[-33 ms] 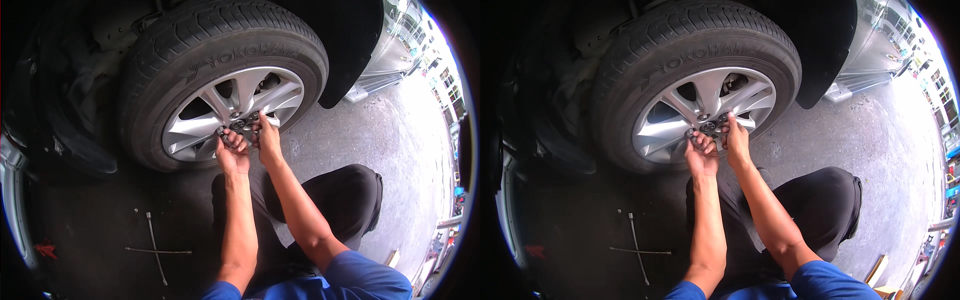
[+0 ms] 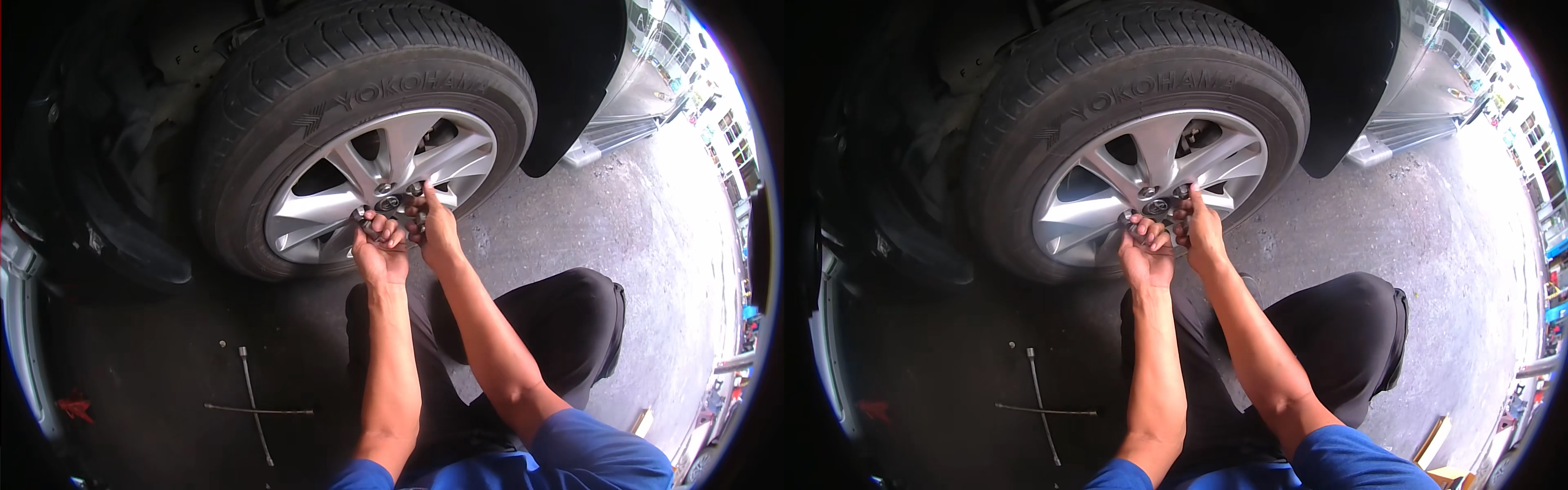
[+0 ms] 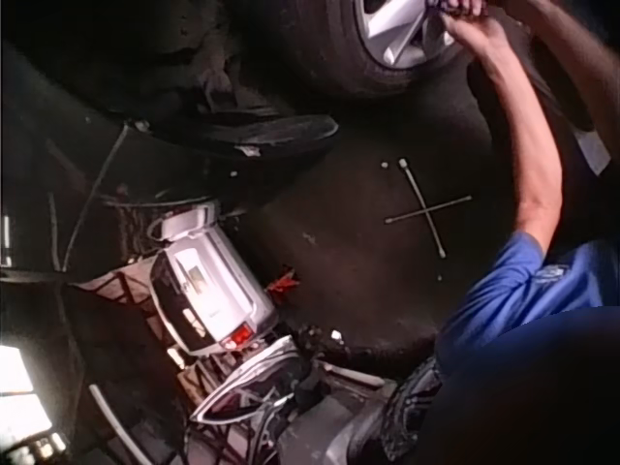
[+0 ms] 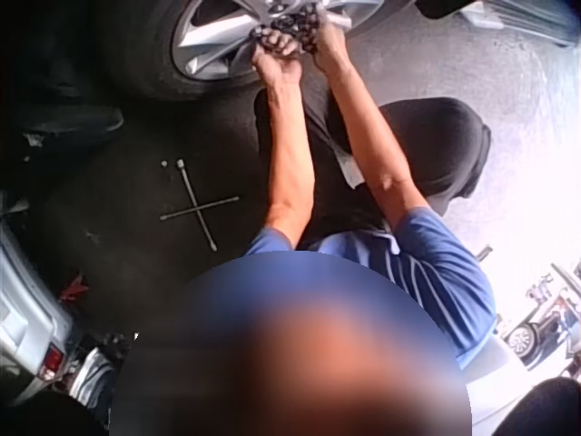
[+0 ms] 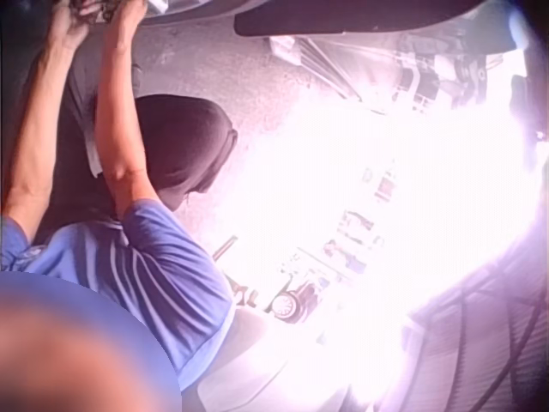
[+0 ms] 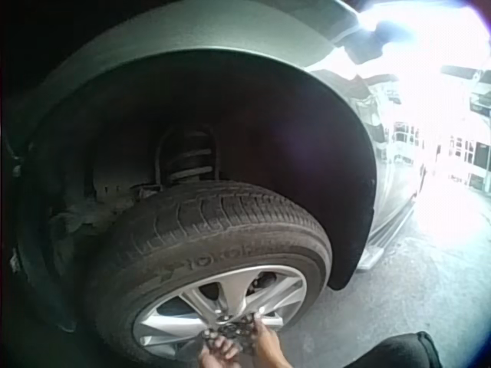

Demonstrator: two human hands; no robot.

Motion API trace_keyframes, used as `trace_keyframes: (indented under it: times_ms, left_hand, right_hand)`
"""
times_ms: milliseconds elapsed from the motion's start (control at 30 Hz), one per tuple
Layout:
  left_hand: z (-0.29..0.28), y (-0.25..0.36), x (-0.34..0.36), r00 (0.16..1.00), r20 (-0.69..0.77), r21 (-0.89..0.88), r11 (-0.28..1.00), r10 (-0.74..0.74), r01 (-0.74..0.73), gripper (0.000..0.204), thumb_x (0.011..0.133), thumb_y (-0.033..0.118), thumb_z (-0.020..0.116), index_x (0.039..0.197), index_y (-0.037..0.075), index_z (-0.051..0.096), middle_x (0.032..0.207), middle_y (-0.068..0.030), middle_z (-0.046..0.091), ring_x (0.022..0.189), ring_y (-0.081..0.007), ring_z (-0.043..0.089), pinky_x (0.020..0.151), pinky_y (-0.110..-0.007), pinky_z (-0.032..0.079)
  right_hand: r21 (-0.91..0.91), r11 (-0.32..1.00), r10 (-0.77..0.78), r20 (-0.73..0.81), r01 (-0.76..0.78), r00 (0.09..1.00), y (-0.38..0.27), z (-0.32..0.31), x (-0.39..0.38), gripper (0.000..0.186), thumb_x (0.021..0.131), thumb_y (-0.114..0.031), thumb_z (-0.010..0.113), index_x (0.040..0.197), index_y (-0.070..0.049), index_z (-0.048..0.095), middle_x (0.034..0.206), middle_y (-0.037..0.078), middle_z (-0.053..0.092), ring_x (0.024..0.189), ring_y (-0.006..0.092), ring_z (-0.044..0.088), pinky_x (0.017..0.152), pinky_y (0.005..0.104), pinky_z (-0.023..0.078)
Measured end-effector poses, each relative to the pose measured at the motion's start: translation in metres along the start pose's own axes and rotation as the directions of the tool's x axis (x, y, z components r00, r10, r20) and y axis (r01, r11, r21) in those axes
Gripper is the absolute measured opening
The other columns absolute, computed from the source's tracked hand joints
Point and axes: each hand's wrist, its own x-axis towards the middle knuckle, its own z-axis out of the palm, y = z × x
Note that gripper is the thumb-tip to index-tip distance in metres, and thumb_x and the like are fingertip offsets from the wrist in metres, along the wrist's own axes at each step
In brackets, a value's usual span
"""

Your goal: Loosening lug nuts and removing a tire from a vehicle using a jack stand and lug wrench.

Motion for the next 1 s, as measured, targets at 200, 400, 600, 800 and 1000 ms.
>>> trace_keyframes:
  times_ms: [200, 400, 600, 800, 1000]
  left_hand:
    - [0.027, -0.043, -0.009, 0.964, -0.209, 0.381, 0.921, 0.166, -0.076, 0.04, 0.112, 0.049, 0.04, 0.108, 0.012, 0.057, 0.081, 0.0019, 0.05, 0.066, -0.0127, 0.045, 0.053, -0.026, 0.039]
    - [0.016, -0.009, -0.004, 0.989, -0.134, 0.177, 0.984, 0.055, -0.031, 0.035, 0.111, 0.045, 0.044, 0.108, 0.012, 0.057, 0.08, 0.0036, 0.049, 0.064, -0.0112, 0.044, 0.053, -0.024, 0.036]
    - [0.022, -0.03, -0.006, 0.939, -0.246, 0.464, 0.88, 0.241, -0.105, 0.045, 0.106, 0.056, 0.051, 0.105, 0.011, 0.057, 0.079, 0.0032, 0.048, 0.064, -0.0113, 0.044, 0.053, -0.025, 0.035]
    - [0.015, -0.029, -0.02, 0.971, -0.223, 0.275, 0.961, 0.082, -0.018, 0.038, 0.105, 0.047, 0.053, 0.095, 0.011, 0.056, 0.073, 0.0031, 0.046, 0.061, -0.0106, 0.042, 0.053, -0.025, 0.034]
    - [0.028, -0.039, -0.061, 0.897, -0.311, 0.818, 0.569, 0.314, 0.085, 0.034, 0.102, 0.041, 0.061, 0.101, 0.007, 0.061, 0.075, 0.0032, 0.049, 0.059, -0.0088, 0.045, 0.05, -0.026, 0.036]
  right_hand:
    - [-0.734, 0.437, -0.78, -0.021, 0.52, 0.625, -0.002, -0.025, 0.017, 0.045, 0.095, -0.039, 0.077, 0.109, 0.003, 0.068, 0.089, 0.006, 0.067, 0.061, 0.01, 0.053, 0.053, 0.0264, 0.042]
    - [-0.155, 0.979, -0.129, 0.012, 0.129, 0.992, -0.002, 0.008, -0.007, 0.046, 0.101, -0.05, 0.066, 0.111, -0.005, 0.067, 0.089, 0.001, 0.061, 0.06, 0.0087, 0.049, 0.049, 0.023, 0.036]
    - [-0.834, 0.344, -0.748, 0.035, 0.432, 0.663, 0.005, -0.008, 0.004, 0.049, 0.098, -0.039, 0.068, 0.111, 0.008, 0.067, 0.104, 0.028, 0.073, 0.091, 0.0379, 0.074, 0.082, 0.043, 0.055]
    - [-0.11, 0.985, -0.142, -0.091, 0.132, 0.986, -0.008, -0.013, 0.006, 0.045, 0.096, -0.037, 0.072, 0.105, 0.007, 0.067, 0.092, 0.019, 0.073, 0.084, 0.031, 0.07, 0.08, 0.041, 0.055]
    - [-0.683, 0.367, -0.846, 0.037, 0.631, 0.533, 0.004, -0.008, 0.002, 0.042, 0.093, -0.031, 0.078, 0.11, 0.004, 0.063, 0.091, 0.009, 0.069, 0.08, 0.0247, 0.065, 0.08, 0.0372, 0.053]
